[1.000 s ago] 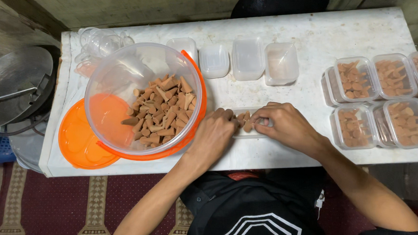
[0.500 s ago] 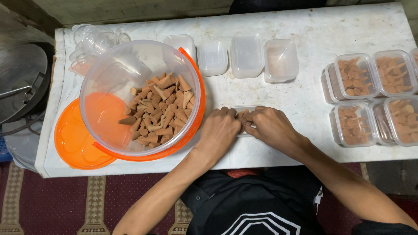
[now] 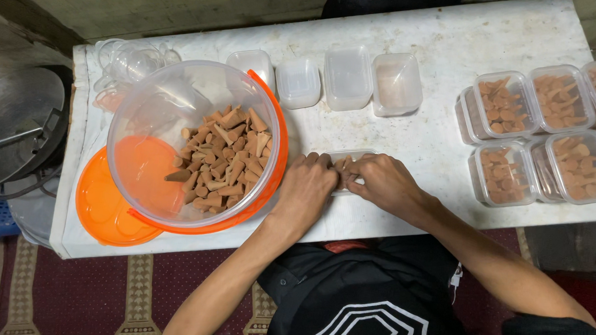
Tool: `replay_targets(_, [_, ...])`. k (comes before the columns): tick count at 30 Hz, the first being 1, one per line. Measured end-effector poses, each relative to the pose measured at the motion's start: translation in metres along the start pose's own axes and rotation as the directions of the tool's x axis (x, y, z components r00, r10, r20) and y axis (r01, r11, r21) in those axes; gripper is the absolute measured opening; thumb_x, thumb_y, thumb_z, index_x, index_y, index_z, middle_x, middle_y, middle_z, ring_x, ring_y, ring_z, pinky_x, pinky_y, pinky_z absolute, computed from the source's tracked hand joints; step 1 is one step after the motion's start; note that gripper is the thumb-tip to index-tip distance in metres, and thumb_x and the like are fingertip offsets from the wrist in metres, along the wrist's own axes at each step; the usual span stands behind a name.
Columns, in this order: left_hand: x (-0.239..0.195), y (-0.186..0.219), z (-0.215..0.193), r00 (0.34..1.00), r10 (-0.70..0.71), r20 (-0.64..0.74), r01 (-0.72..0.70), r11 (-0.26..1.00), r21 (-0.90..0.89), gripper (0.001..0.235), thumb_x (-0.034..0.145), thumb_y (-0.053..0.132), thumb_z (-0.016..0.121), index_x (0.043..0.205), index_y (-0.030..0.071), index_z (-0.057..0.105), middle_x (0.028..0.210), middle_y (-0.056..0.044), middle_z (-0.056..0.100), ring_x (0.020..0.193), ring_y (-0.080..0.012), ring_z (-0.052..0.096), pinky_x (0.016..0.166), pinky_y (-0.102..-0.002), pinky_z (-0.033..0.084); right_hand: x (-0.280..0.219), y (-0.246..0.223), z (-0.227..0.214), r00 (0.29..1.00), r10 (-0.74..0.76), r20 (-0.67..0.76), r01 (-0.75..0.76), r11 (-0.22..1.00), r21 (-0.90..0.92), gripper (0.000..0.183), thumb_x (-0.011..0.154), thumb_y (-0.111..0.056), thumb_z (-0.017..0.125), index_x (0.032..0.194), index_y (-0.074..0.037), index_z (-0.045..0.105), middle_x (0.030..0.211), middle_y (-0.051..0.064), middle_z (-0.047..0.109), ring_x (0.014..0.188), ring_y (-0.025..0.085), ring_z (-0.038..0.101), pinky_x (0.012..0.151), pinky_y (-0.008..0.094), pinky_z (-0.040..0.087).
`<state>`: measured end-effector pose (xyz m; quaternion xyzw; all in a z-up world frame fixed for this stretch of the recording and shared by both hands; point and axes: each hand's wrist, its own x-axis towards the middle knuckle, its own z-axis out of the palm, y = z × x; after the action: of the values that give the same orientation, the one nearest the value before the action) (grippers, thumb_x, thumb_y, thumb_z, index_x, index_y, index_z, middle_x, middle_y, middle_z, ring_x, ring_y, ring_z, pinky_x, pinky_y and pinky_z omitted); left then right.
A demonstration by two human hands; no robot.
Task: The person transfers small, brown, triangular snack pieces from a large orange bucket into several small clear plastic containers. They pick up handfuls of snacks and place them into the containers, filling them one by one.
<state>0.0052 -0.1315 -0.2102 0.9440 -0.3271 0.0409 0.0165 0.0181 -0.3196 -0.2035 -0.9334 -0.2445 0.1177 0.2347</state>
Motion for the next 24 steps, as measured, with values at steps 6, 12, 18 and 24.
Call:
replay_targets(6, [-0.004,-0.001,-0.005,1.0,-0.022,0.016,0.022,1.0,0.021,0.022,0.077,0.003,0.071,0.097,0.008,0.078,0.092,-0.009,0.071,0.084,-0.0256,0.065,0.072,-0.036,0.044,-0.005,-0.009,-0.022,0.999,-0.001,-0.036,0.003,0.999,0.041,0.006,0.086,-0.006,0.072,0.089,-0.002,0.077,0.073,0.011,0.076,0.071,0.021,0.072,0.06,0.029,0.058])
replay_targets(12, [-0.004,0.011,-0.045,0.999,-0.04,0.011,0.04,0.999,0.02,0.028,0.077,0.002,0.073,0.105,0.006,0.076,0.091,-0.009,0.07,0.083,-0.0258,0.067,0.069,-0.036,0.045,-0.01,-0.01,-0.047,0.994,0.029,-0.101,-0.019,0.995,0.101,0.01,0.088,-0.008,0.072,0.094,-0.002,0.077,0.079,0.013,0.078,0.072,0.024,0.07,0.06,0.033,0.056])
replay_targets(18, [-0.004,0.011,-0.027,0.999,-0.052,0.01,0.052,0.997,0.05,0.023,0.081,0.003,0.071,0.103,0.007,0.074,0.087,-0.008,0.068,0.08,-0.0248,0.067,0.068,-0.034,0.047,-0.01,-0.004,-0.039,0.993,0.042,-0.111,-0.03,0.993,0.111,0.007,0.086,-0.008,0.072,0.089,-0.005,0.078,0.076,0.011,0.077,0.064,0.021,0.066,0.058,0.03,0.054])
replay_targets(24, [-0.014,0.011,-0.072,0.999,-0.038,-0.014,0.036,0.994,-0.102,0.019,0.084,0.004,0.068,0.102,0.006,0.073,0.086,-0.009,0.068,0.078,-0.0272,0.068,0.066,-0.035,0.049,-0.014,-0.018,-0.071,0.976,-0.037,-0.215,0.07,0.987,0.147,0.009,0.087,-0.008,0.072,0.092,-0.002,0.078,0.078,0.014,0.077,0.06,0.025,0.066,0.056,0.035,0.054])
